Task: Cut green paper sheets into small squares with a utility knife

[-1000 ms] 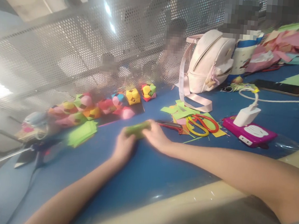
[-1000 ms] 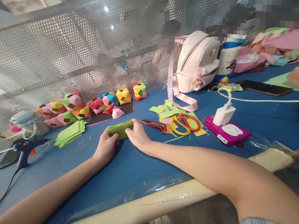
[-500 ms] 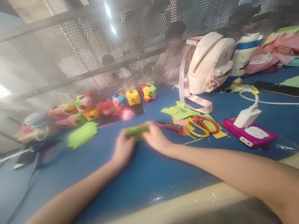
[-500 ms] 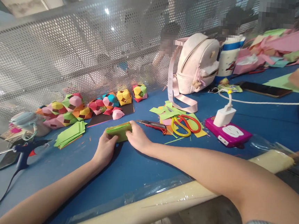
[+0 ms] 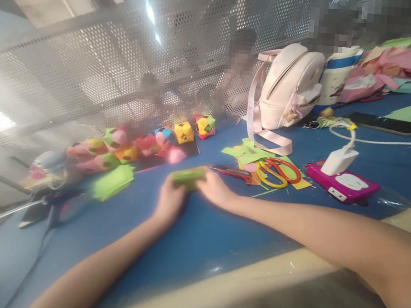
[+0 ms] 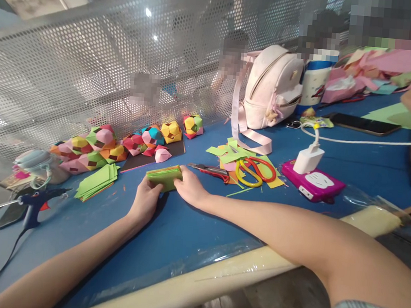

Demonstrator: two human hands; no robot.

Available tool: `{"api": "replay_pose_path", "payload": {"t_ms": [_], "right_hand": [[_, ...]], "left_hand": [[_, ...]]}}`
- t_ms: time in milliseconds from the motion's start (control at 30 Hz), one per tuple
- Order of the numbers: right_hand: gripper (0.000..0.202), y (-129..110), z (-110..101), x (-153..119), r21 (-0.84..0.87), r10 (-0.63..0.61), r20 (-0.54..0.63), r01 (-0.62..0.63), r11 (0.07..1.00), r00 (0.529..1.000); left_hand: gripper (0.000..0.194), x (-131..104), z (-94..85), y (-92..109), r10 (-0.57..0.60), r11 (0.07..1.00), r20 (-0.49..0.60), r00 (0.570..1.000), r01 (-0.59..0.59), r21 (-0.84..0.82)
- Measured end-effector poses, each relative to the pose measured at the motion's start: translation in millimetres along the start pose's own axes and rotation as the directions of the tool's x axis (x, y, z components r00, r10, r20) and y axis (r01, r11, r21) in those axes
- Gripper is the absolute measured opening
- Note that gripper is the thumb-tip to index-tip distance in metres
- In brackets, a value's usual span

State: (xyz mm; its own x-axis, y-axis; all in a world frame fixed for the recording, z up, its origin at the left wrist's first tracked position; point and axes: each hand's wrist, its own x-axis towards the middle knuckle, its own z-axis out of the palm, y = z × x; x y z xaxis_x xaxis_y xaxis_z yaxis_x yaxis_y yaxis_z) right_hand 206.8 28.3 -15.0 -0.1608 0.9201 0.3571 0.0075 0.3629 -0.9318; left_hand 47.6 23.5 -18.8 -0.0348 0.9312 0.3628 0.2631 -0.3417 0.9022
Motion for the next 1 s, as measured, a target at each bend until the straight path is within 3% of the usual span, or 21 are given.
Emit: {"api": "replay_pose_path", "payload": {"t_ms": [200,433,600,767,1000], "right_hand": [[0.023,-5,0,-1,0.017,0.010,-0.034,-0.009,1.000,0.999],[0.016,-9,-2,-2,0.019,-0.062,-0.004,0.062,0.998,0.998],[0.024,-1,-2,2,-0.024,-0.081,-0.008,0.080,0.996,0.997],[0.028,3,-1,3,-0.017,-0.048,0.020,0.048,0.999,0.999],[0.027,1,-4,1,-0.024,-0.074,0.027,0.074,0.997,0.997]], "left_hand": [[0.036,0,2.6,4,0.012,1.000,0.012,1.000,-0.012,-0.008],[0.031,-4,2.7,13,0.042,0.996,-0.058,0.997,-0.037,0.079],[0.036,-2,3.0,8,-0.006,1.000,-0.013,1.000,0.006,0.008],[0.031,-2,2.0,7,0.000,1.000,-0.082,0.997,-0.002,-0.019],[0.024,-3,1.5,11,0.014,0.999,-0.066,0.998,-0.017,-0.048]]}}
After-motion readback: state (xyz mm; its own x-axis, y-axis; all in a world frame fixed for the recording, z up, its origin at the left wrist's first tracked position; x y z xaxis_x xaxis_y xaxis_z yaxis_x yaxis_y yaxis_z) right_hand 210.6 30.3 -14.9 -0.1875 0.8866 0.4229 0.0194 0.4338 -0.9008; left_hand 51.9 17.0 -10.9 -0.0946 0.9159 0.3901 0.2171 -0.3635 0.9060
